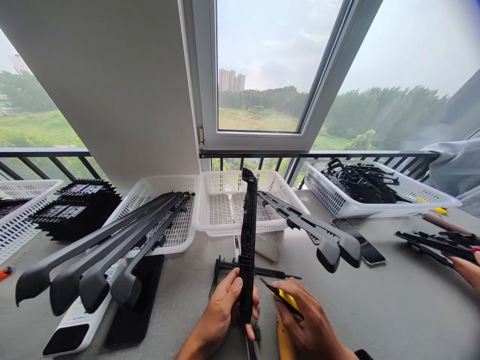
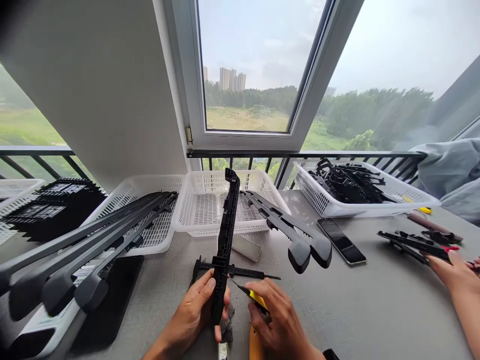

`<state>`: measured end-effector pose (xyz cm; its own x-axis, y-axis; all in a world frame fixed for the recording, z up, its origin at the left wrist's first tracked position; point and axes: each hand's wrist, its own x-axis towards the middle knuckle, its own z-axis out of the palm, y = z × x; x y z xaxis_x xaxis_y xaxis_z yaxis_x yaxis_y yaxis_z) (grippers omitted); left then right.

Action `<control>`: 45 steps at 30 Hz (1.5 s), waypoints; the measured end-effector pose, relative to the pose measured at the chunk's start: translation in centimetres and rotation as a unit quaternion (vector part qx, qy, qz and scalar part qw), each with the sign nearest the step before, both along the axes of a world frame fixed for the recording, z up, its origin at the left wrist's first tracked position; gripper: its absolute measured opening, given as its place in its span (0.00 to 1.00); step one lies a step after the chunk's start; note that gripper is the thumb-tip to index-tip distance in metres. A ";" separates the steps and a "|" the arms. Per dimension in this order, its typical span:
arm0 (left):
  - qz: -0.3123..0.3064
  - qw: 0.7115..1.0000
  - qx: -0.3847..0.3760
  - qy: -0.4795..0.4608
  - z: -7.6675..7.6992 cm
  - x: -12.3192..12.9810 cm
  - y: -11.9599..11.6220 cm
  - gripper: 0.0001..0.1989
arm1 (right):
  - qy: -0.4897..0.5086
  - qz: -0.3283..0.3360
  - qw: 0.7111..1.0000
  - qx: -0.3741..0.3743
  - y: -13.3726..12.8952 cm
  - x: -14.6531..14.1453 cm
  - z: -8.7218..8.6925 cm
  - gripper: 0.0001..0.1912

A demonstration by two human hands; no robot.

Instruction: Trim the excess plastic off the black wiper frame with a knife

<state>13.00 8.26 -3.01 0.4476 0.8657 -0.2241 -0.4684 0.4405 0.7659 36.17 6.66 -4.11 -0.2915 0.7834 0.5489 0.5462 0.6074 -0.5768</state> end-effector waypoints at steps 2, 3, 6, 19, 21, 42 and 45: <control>0.010 1.000 0.007 0.014 -0.1 0.1 0.2 0.25 | 0.012 0.001 1.000 0.027 -0.5 0.4 -0.7 0.21; 0.015 1.000 0.011 0.019 -0.1 0.1 0.3 0.26 | 0.012 0.006 0.999 0.035 -0.6 0.6 -0.9 0.23; 0.021 0.999 0.021 0.025 0.1 0.3 0.4 0.29 | -0.006 -0.003 0.999 0.046 -0.9 0.6 -1.3 0.25; 0.137 0.986 0.013 0.091 -0.1 -0.3 -1.6 0.25 | 0.020 -0.176 0.984 0.014 -1.7 0.9 -2.3 0.09; 0.151 0.982 0.009 0.111 -0.1 -0.7 -2.4 0.27 | 0.028 -0.192 0.981 0.001 -1.9 0.8 -2.4 0.11; 0.227 0.951 0.051 0.204 -1.4 2.0 -7.8 0.36 | 0.047 -0.041 0.998 0.021 -4.6 -1.3 -1.9 0.09; 0.228 0.952 0.048 0.201 -1.6 1.9 -7.6 0.35 | 0.048 -0.048 0.998 0.015 -4.5 -1.2 -2.0 0.10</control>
<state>14.90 0.64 -4.64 -0.0841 0.9747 -0.2072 -0.2545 0.1800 0.9502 34.93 2.14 -6.08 -0.1610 0.7873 0.5952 0.5451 0.5737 -0.6114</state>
